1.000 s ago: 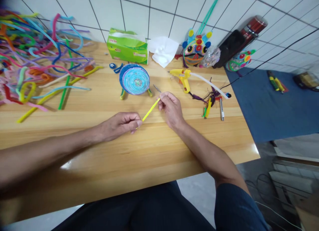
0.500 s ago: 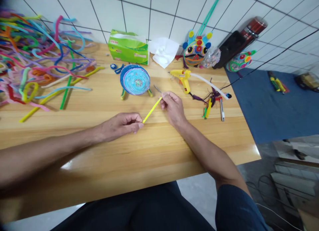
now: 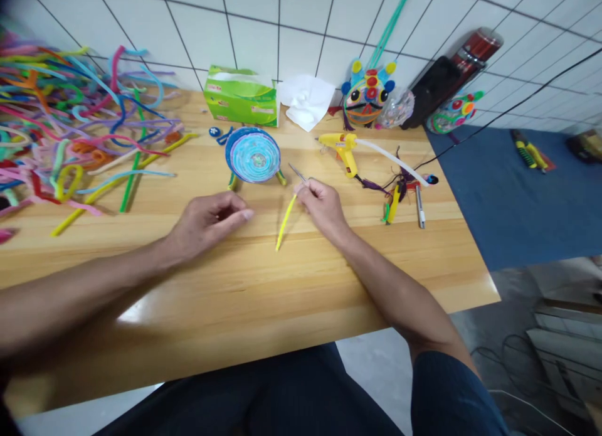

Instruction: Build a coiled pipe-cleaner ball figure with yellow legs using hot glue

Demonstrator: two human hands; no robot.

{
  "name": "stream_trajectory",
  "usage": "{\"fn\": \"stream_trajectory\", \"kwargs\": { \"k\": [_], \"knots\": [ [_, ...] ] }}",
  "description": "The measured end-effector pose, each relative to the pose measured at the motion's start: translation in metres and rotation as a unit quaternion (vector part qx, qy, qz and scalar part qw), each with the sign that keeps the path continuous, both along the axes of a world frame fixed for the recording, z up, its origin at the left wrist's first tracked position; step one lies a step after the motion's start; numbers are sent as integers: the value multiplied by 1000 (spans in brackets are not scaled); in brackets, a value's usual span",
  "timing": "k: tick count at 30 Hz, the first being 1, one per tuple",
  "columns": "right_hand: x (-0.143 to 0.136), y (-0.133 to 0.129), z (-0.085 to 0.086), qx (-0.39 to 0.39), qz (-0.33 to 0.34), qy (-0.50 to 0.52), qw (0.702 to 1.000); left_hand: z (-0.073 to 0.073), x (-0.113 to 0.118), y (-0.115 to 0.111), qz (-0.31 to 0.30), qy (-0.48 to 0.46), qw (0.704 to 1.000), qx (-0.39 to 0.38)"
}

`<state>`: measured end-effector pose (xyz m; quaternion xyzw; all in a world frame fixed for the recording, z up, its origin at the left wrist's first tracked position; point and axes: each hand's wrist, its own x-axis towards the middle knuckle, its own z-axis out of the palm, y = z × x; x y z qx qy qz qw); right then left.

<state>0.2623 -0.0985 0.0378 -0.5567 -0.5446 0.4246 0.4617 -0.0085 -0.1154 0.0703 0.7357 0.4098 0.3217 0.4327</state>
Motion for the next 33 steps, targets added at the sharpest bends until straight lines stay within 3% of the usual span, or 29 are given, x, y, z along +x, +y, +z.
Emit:
{"fn": "stream_trajectory", "kwargs": {
  "k": [3, 7, 14, 17, 20, 25, 30, 33],
  "knots": [
    [2, 0, 0, 72, 4, -116, 991, 2, -8, 12, 88, 10, 989, 121],
    [15, 9, 2, 116, -56, -161, 979, -6, -20, 39, 116, 40, 965, 230],
    [58, 37, -13, 157, -285, -99, 941, -20, -20, 91, 15, 103, 960, 261],
    [70, 46, -22, 149, -341, -119, 920, -25, -12, 108, -17, 96, 962, 257],
    [79, 55, -27, 111, -336, -166, 921, -35, -5, 119, -8, 84, 954, 287],
    [88, 70, -26, 48, -243, -240, 939, -55, 0, 118, 21, 76, 938, 338],
    [88, 79, -15, 28, -207, -309, 928, -64, 2, 107, 45, 51, 931, 357],
    [86, 79, -6, 42, -199, -292, 935, -66, 4, 105, 50, 38, 936, 346]
  ]
}}
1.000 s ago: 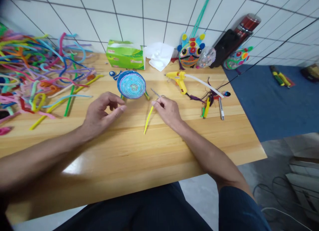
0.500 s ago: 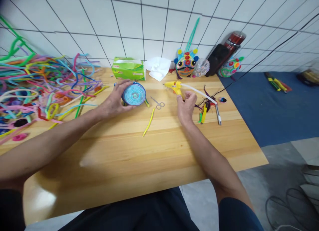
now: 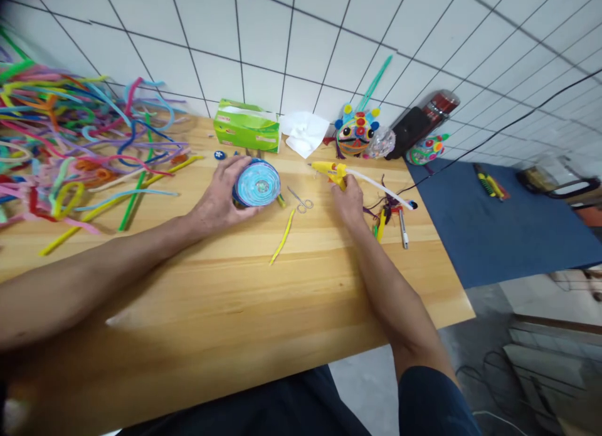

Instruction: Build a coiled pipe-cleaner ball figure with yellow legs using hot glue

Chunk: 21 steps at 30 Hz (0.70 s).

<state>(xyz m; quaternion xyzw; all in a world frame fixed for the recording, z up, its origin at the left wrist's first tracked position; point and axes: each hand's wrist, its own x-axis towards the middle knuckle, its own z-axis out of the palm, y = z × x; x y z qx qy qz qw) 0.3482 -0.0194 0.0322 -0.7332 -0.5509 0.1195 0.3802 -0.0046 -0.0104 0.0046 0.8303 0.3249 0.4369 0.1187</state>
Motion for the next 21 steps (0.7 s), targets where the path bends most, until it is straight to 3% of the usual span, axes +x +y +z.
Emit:
{"fn": "stream_trajectory", "kwargs": {
  "k": [8, 12, 15, 21],
  "knots": [
    [-26, -23, 36, 143, 63, 48, 987, -2, 4, 2, -43, -22, 999, 4],
    [-42, -37, 66, 161, 37, -5, 986, -1, 3, 2, -45, -13, 999, -11],
    [-49, -46, 81, 151, 55, -48, 986, 1, 3, 2, -45, -11, 999, -17],
    [-54, -52, 75, 148, 102, -230, 956, 1, 0, 3, -54, -18, 998, 5]
  ]
}}
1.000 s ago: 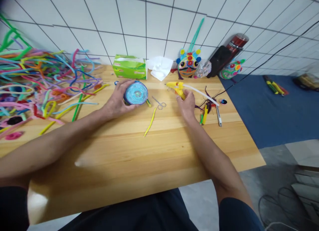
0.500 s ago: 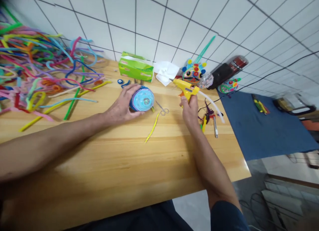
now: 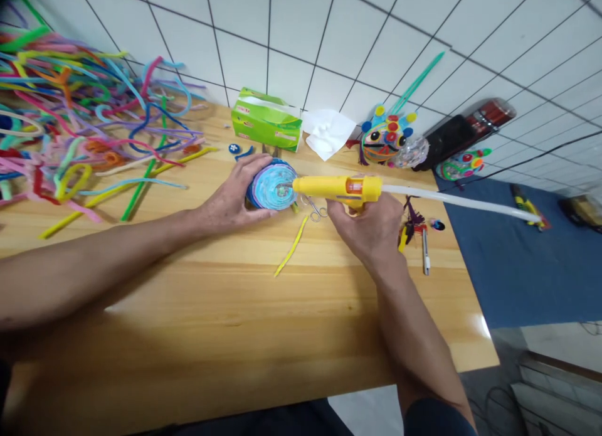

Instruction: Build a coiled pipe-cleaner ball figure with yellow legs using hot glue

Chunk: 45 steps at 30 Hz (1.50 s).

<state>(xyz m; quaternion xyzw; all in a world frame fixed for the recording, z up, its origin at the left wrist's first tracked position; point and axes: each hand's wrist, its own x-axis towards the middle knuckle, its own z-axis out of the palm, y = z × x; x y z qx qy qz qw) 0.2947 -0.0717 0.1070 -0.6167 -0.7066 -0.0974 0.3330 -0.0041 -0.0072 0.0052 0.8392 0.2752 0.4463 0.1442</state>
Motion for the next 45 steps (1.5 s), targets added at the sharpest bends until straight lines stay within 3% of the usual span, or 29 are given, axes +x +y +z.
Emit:
{"fn": "stream_trajectory", "kwargs": {
  "k": [5, 45],
  "knots": [
    [-7, 1, -8, -1, -31, -97, 995, 2, -2, 0, 3, 0, 1000, -13],
    [-14, 4, -21, -25, -53, -80, 995, 5, -2, -1, 12, 17, 999, -48]
  ]
}}
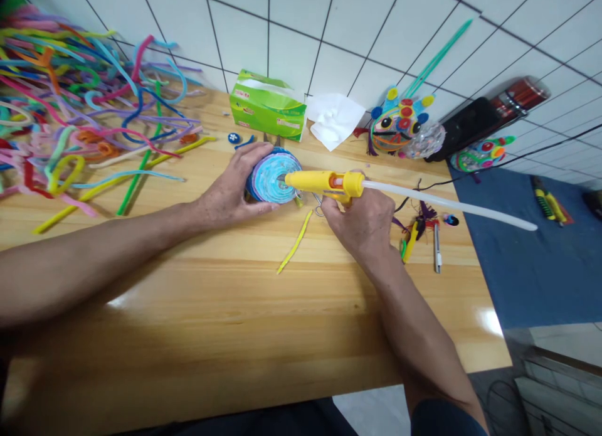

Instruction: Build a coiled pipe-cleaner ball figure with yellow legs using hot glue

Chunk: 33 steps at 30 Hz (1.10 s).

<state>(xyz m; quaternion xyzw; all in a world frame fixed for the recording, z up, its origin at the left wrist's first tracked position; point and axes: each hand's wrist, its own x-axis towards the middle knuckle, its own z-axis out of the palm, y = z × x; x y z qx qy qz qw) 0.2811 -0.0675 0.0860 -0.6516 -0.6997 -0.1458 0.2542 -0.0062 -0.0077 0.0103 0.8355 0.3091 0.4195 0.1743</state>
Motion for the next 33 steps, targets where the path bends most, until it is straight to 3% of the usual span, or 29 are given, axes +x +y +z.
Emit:
{"fn": "stream_trajectory", "kwargs": {
  "k": [10, 20, 33],
  "knots": [
    [-1, 0, 6, -27, 8, 22, 999, 0, 0, 0, -14, 4, 999, 35],
    [-1, 0, 3, 8, 2, -19, 1000, 1, 1, 0, 2, -2, 1000, -17],
    [6, 2, -1, 3, 9, 9, 1000, 2, 1, 0, -6, 2, 1000, -14]
  ]
}}
